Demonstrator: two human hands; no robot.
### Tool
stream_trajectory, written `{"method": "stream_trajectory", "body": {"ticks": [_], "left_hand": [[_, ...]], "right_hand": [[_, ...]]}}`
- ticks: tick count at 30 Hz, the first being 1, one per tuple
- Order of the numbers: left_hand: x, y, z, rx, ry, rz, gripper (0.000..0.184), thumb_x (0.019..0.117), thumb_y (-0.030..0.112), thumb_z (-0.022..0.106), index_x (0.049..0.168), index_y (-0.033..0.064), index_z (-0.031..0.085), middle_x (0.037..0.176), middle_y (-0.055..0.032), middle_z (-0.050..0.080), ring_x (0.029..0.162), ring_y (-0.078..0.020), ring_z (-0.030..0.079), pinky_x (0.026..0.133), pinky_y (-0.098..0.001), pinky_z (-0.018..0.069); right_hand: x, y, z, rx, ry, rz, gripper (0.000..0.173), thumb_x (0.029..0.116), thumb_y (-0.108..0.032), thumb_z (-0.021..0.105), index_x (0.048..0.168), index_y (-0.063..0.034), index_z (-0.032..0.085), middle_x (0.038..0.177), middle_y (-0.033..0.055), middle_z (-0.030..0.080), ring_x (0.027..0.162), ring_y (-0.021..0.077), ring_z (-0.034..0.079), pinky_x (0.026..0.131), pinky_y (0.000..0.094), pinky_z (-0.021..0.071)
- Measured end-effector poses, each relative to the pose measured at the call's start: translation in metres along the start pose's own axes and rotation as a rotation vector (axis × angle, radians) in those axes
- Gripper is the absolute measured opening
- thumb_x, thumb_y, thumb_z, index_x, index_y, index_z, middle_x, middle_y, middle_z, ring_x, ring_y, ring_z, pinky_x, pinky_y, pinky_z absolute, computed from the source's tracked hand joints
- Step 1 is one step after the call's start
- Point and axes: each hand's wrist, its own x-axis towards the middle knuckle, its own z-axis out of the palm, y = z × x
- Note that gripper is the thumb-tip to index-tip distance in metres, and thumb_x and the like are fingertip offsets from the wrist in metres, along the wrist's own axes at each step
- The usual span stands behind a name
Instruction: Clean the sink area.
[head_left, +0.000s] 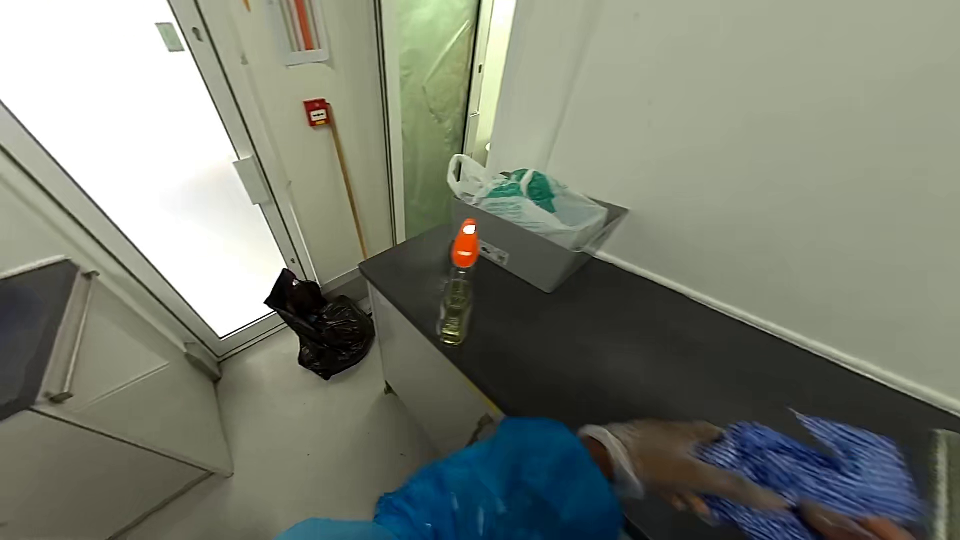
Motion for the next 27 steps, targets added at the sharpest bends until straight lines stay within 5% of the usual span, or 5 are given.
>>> {"method": "stream_trajectory", "body": {"ticks": [7, 9, 14, 21, 27], "left_hand": [[-0.196, -0.028, -0.153, 0.089, 0.396, -0.115, 0.049, 0.0970, 0.011, 0.067, 0.144, 0.0027, 0.053, 0.113, -0.0195, 0.066, 0.081, -0.0188, 0.062, 0.071, -0.0341, 0.0527], [-0.229, -0.046, -0.193, 0.077, 0.552, -0.133, 0.043, 0.0990, 0.017, 0.067, 0.138, 0.0041, 0.057, 0.107, -0.0147, 0.067, 0.075, -0.0136, 0.061, 0.066, -0.0290, 0.0514], [-0.279, -0.085, -0.294, -0.016, 0.820, -0.117, 0.050, 0.0997, 0.026, 0.065, 0.143, 0.0024, 0.054, 0.131, -0.0194, 0.064, 0.116, -0.0246, 0.064, 0.101, -0.0431, 0.0505], [-0.303, -0.124, -0.476, -0.008, 0.951, -0.073, 0.047, 0.0956, 0.025, 0.054, 0.133, -0.0025, 0.059, 0.124, -0.0147, 0.065, 0.112, -0.0153, 0.063, 0.099, -0.0348, 0.0505], [-0.306, -0.119, -0.601, -0.163, 1.087, 0.035, 0.039, 0.0989, 0.013, 0.049, 0.134, -0.0030, 0.055, 0.118, -0.0133, 0.066, 0.104, -0.0145, 0.065, 0.092, -0.0336, 0.0541]], "right_hand": [[0.058, 0.035, 0.270, 0.031, -0.011, 0.233, 0.015, 0.0897, -0.001, 0.056, 0.088, -0.0129, 0.066, 0.076, -0.0086, 0.073, 0.065, -0.0002, 0.067, 0.058, 0.0182, 0.0566], [0.081, 0.034, 0.331, -0.014, -0.064, 0.316, 0.006, 0.0976, -0.001, 0.058, 0.100, -0.0045, 0.062, 0.083, -0.0021, 0.071, 0.072, 0.0040, 0.069, 0.063, 0.0217, 0.0583], [0.156, 0.058, 0.449, 0.019, -0.154, 0.301, 0.016, 0.0958, 0.003, 0.062, 0.112, 0.0020, 0.062, 0.094, 0.0055, 0.071, 0.081, 0.0077, 0.068, 0.070, 0.0243, 0.0569], [0.289, 0.121, 0.594, 0.305, -0.183, 0.198, 0.023, 0.0895, 0.013, 0.061, 0.111, 0.0055, 0.065, 0.094, 0.0034, 0.073, 0.086, 0.0061, 0.070, 0.081, 0.0242, 0.0600], [0.393, 0.098, 0.679, 0.228, -0.271, 0.367, 0.029, 0.1043, -0.007, 0.051, 0.130, 0.0053, 0.057, 0.112, 0.0105, 0.067, 0.098, 0.0101, 0.066, 0.087, 0.0280, 0.0558]]}}
